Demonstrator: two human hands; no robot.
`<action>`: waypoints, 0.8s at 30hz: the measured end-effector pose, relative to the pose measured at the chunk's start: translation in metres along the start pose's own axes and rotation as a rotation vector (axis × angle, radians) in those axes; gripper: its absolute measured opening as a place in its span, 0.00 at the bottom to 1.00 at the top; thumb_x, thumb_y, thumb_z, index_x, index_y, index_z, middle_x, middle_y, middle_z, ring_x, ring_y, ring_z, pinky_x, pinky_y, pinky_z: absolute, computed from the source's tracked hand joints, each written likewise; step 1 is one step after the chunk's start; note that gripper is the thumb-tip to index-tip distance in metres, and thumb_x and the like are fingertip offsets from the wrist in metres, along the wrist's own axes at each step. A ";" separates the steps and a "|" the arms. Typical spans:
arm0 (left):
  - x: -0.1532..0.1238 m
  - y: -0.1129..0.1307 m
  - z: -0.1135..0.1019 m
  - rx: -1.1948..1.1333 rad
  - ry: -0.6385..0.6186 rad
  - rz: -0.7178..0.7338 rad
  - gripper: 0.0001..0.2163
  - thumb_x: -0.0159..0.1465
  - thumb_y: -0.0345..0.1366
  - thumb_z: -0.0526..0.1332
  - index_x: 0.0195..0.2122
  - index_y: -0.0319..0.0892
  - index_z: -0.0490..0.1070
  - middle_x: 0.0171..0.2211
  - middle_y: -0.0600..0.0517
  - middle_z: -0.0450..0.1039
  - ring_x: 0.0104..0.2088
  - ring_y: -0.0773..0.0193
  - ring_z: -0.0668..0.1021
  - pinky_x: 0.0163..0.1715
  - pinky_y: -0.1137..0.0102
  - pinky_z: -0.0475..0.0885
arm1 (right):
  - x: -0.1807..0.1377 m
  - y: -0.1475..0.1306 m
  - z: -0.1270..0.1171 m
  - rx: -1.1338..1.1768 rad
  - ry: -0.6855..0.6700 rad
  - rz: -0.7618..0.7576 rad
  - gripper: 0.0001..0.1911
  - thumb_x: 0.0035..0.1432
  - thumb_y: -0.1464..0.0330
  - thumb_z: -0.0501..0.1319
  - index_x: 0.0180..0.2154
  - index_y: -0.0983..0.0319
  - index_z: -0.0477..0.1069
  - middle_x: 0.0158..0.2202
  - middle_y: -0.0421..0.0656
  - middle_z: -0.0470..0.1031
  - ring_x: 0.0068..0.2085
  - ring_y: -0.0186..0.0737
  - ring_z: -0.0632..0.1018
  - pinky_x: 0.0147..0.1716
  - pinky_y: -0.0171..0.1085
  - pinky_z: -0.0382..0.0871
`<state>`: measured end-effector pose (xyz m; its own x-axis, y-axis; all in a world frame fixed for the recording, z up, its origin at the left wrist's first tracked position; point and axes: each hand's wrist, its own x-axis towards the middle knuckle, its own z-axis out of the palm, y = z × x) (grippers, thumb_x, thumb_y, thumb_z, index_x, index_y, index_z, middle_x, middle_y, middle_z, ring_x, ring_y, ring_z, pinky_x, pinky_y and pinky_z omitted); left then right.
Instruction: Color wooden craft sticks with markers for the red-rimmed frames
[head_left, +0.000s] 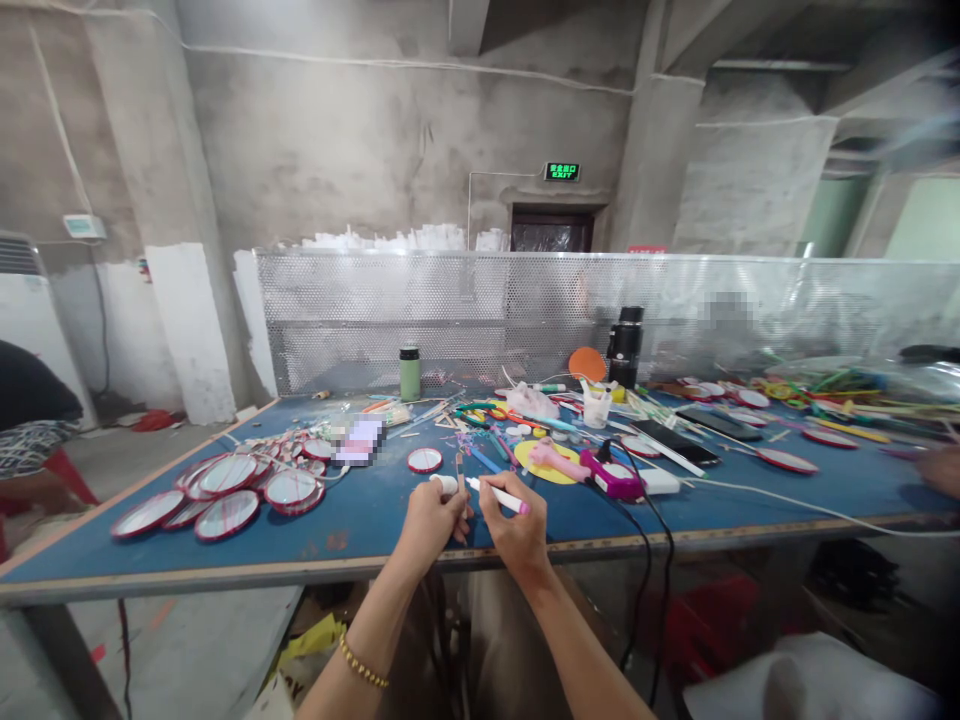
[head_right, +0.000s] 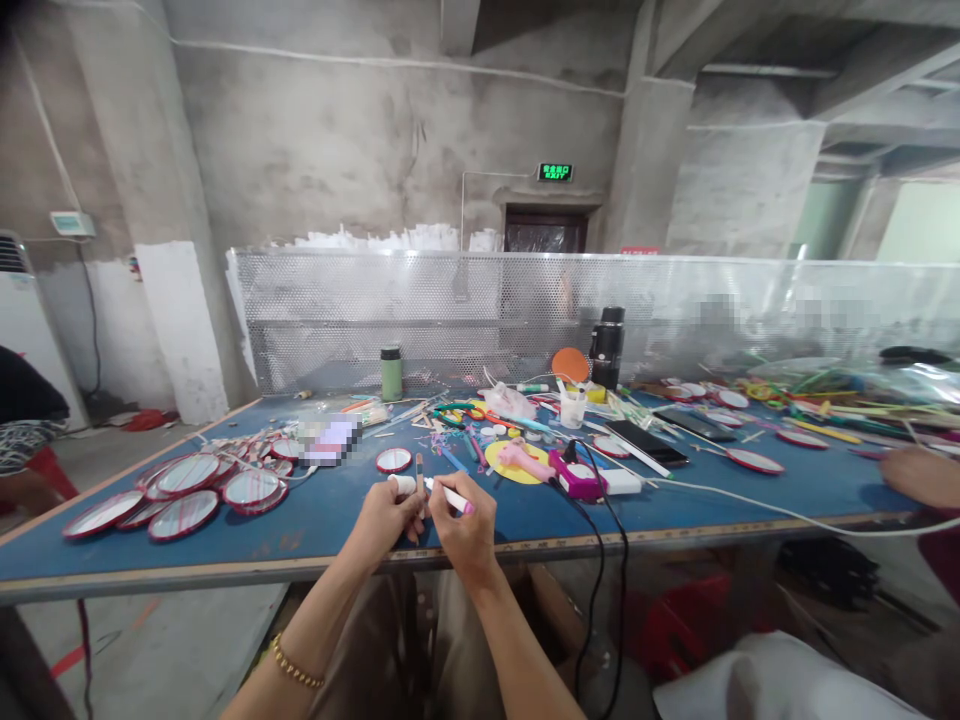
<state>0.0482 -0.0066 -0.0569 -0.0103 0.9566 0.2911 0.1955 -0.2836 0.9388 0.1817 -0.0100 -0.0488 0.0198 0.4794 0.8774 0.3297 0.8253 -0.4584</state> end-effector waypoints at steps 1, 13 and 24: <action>0.000 0.000 0.000 -0.012 0.002 -0.003 0.13 0.58 0.43 0.58 0.23 0.40 0.69 0.15 0.54 0.70 0.14 0.66 0.72 0.16 0.73 0.67 | 0.000 -0.001 -0.001 0.004 -0.009 -0.007 0.08 0.61 0.69 0.58 0.29 0.61 0.72 0.24 0.39 0.74 0.25 0.35 0.73 0.27 0.33 0.68; -0.003 0.005 -0.001 -0.003 -0.020 0.018 0.16 0.58 0.47 0.58 0.20 0.41 0.67 0.14 0.54 0.69 0.14 0.66 0.73 0.17 0.73 0.68 | -0.001 0.000 0.000 0.019 -0.053 0.010 0.08 0.61 0.69 0.58 0.31 0.60 0.73 0.25 0.40 0.75 0.26 0.36 0.75 0.28 0.33 0.69; -0.002 0.004 -0.001 0.038 -0.023 0.042 0.15 0.60 0.45 0.57 0.20 0.41 0.66 0.14 0.54 0.69 0.14 0.66 0.73 0.17 0.73 0.67 | -0.001 -0.001 0.001 0.012 -0.054 0.007 0.08 0.61 0.69 0.58 0.31 0.61 0.73 0.25 0.40 0.75 0.26 0.36 0.75 0.29 0.33 0.69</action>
<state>0.0479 -0.0102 -0.0537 0.0214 0.9455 0.3250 0.2327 -0.3209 0.9181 0.1805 -0.0106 -0.0494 -0.0293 0.5004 0.8653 0.3181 0.8253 -0.4665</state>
